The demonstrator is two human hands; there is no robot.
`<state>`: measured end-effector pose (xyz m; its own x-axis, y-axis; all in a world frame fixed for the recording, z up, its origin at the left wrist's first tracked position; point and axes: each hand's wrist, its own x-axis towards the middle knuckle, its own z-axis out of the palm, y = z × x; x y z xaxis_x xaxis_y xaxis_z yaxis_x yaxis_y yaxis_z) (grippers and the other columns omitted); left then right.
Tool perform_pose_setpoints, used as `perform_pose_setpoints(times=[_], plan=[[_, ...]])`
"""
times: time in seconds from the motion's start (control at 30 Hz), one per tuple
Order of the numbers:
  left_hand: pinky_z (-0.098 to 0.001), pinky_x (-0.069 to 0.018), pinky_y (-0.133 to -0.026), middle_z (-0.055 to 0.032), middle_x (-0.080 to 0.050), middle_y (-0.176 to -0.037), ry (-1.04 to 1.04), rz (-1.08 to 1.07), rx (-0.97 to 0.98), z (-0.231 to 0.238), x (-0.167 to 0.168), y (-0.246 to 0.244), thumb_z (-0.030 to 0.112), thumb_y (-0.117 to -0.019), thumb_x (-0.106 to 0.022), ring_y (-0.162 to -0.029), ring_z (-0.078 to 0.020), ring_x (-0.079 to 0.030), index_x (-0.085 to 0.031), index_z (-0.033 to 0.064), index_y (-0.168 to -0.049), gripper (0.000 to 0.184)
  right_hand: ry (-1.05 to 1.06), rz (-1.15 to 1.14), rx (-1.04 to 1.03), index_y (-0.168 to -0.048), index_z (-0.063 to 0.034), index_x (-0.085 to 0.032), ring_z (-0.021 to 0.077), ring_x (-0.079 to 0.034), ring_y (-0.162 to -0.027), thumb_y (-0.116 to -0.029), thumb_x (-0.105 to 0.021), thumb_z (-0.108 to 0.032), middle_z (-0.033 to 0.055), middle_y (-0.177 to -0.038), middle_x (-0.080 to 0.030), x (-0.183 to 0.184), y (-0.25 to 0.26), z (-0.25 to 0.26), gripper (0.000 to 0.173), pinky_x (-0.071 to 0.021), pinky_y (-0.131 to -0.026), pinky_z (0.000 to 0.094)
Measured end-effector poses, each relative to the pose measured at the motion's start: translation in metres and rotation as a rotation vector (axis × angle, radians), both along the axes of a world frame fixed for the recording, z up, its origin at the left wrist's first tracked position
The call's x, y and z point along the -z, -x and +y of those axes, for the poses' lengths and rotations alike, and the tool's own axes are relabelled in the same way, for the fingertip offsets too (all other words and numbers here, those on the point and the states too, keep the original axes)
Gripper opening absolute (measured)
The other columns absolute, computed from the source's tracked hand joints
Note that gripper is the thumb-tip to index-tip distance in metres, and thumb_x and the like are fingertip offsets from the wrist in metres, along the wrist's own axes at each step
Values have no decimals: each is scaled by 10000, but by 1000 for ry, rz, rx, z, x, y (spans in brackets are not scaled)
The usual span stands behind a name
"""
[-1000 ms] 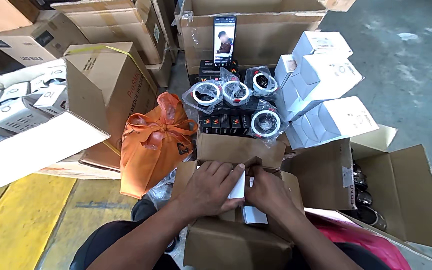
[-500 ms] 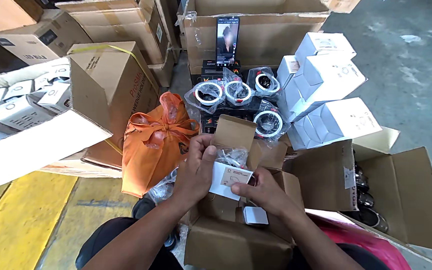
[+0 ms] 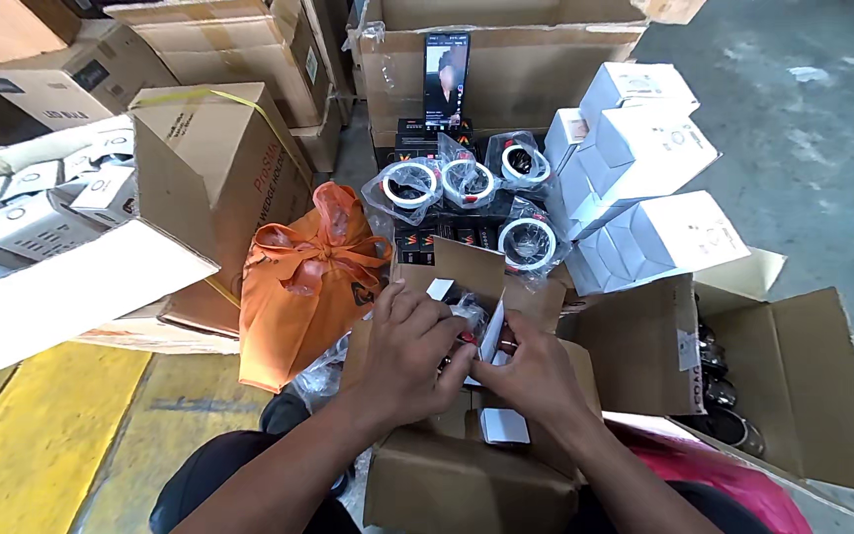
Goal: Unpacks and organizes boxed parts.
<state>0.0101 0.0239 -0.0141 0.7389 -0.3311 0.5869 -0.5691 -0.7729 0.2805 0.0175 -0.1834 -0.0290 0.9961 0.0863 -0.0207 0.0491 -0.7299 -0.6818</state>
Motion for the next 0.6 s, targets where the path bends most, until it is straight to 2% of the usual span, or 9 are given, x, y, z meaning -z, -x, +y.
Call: perform_pose_setpoints(times=[0.1,0.2,0.27,0.37,0.47,0.53,0.6], plan=[[-570,-347,-1142,37,-709,-954,-8,26,28,-5,2,5,376,-965,-608,-1049,-159,-645,-771,196,-1020,249,93,-92,-7,-1190,-145,-698,139,-696,-820,-636,-751,-757,-17,-953,-729,0,0,-1,826,-573,-682,468],[-530,-380,-1133,28,-702,-945,-18,30,53,-12,6,11,351,-964,-623,-1045,-163,-652,-735,177,-900,216,137,-200,-28,-1165,-119,-710,164,-698,-776,-645,-745,-732,5,-940,-730,6,1,-1,804,-564,-626,470],[-499,-416,-1107,19,-706,-952,-24,22,55,-15,8,13,313,-976,-620,-1049,-169,-656,-727,168,-881,204,158,-242,-37,-1172,-98,-717,184,-697,-758,-655,-748,-697,25,-940,-732,7,1,-2,792,-558,-607,478],[-485,-454,-1083,-4,-731,-1016,16,-12,59,-21,13,17,221,-970,-623,-1068,-175,-674,-741,141,-1005,147,191,-332,-41,-1172,-78,-719,207,-701,-748,-669,-765,-632,50,-948,-734,8,-1,-5,750,-548,-584,485],[-503,-414,-1131,-7,-740,-1084,72,-15,72,-26,11,20,173,-950,-607,-1101,-157,-674,-649,122,-1271,327,223,-393,-41,-1188,-62,-716,216,-707,-745,-657,-791,-574,60,-956,-737,7,-5,-9,742,-546,-565,481],[-535,-362,-1178,-11,-736,-1159,97,-8,140,-20,4,17,228,-960,-623,-1196,-167,-647,-589,118,-1353,410,161,-313,-34,-1201,-83,-711,199,-715,-811,-664,-790,-631,40,-993,-740,3,-7,-11,771,-568,-633,495],[-583,-314,-1205,-30,-690,-1308,192,11,190,-9,-4,10,288,-979,-635,-1327,-214,-570,-586,150,-1375,422,-5,-147,-22,-1161,-131,-712,124,-679,-834,-637,-786,-722,-25,-960,-721,-7,-10,-13,794,-567,-707,441]])
